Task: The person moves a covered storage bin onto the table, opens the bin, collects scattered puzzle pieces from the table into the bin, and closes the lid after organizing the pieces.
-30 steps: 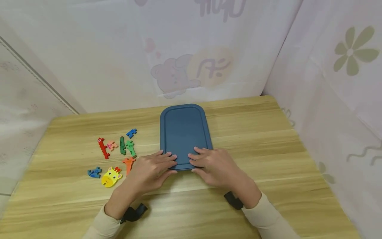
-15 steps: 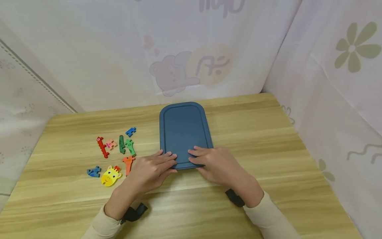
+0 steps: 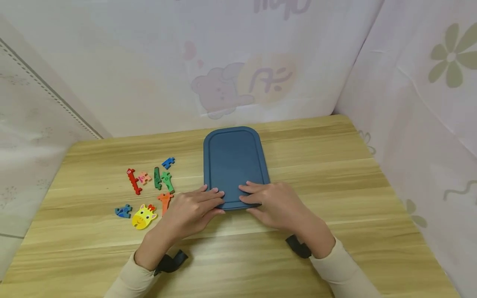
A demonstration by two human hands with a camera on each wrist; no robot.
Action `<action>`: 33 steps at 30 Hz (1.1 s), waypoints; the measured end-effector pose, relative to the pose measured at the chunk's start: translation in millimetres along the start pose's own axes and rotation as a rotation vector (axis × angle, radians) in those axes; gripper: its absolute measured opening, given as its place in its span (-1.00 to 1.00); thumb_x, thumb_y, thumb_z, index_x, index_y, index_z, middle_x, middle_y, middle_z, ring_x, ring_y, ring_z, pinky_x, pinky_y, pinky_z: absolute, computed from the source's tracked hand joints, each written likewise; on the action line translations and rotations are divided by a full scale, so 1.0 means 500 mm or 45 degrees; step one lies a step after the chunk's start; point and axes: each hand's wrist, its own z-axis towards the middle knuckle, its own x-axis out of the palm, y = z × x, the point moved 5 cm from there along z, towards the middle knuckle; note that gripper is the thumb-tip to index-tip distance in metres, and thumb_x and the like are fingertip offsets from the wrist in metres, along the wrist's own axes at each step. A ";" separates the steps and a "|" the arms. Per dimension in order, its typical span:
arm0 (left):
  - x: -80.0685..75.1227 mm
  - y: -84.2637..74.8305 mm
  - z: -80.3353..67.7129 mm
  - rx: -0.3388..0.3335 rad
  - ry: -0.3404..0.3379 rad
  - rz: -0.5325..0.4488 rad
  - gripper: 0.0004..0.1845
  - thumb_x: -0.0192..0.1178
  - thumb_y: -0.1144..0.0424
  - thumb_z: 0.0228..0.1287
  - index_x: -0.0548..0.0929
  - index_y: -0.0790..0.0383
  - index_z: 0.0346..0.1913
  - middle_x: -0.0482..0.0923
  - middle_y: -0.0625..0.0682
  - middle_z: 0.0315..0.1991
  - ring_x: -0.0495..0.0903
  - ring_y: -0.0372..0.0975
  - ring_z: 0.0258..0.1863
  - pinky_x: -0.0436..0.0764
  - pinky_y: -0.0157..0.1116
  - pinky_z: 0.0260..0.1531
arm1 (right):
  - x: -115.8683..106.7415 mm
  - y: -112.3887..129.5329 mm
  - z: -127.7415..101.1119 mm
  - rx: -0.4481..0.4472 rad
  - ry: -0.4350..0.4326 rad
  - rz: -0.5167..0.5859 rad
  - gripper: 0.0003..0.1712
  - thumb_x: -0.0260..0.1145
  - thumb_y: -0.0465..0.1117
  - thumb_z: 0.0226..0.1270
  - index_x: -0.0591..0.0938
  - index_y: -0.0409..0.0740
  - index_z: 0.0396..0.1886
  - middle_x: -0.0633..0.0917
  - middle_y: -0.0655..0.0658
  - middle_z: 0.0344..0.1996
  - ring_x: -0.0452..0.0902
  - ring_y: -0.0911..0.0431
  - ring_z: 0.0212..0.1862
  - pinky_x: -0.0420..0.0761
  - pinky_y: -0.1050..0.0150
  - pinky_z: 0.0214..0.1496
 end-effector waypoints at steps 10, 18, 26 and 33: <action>-0.007 0.003 0.003 -0.005 -0.002 0.006 -0.74 0.42 0.03 0.39 0.87 0.09 -0.01 0.83 -0.01 0.08 0.82 -0.21 0.09 0.71 -0.16 0.25 | -0.008 0.009 0.005 -0.049 -0.017 -0.039 -0.57 0.66 -0.09 0.17 0.85 0.05 0.07 0.77 -0.02 0.23 0.75 0.03 0.24 0.57 0.48 -0.49; -0.019 0.005 0.003 -0.027 -0.007 -0.045 -0.74 0.43 0.05 0.38 0.87 0.09 -0.01 0.83 -0.01 0.09 0.81 -0.20 0.11 0.70 -0.15 0.27 | -0.017 0.020 0.005 -0.077 -0.039 -0.096 -0.56 0.65 -0.09 0.18 0.85 0.02 0.08 0.78 -0.07 0.23 0.74 -0.01 0.26 0.84 0.07 0.02; -0.020 0.008 0.005 -0.036 -0.017 -0.056 -0.75 0.43 0.03 0.39 0.87 0.07 -0.02 0.84 -0.03 0.07 0.82 -0.23 0.10 0.71 -0.16 0.26 | -0.020 0.018 0.005 -0.050 -0.019 -0.007 -0.57 0.62 -0.12 0.24 0.83 -0.02 0.11 0.76 -0.09 0.24 0.74 -0.01 0.26 0.79 0.30 -0.24; -0.010 0.005 0.002 -0.008 -0.023 -0.021 -0.75 0.44 0.02 0.37 0.88 0.07 -0.04 0.84 -0.04 0.05 0.82 -0.24 0.08 0.73 -0.16 0.23 | -0.016 0.014 0.004 -0.006 0.042 0.060 -0.59 0.59 -0.13 0.27 0.83 -0.04 0.12 0.77 -0.09 0.22 0.75 0.00 0.23 0.34 0.55 -0.59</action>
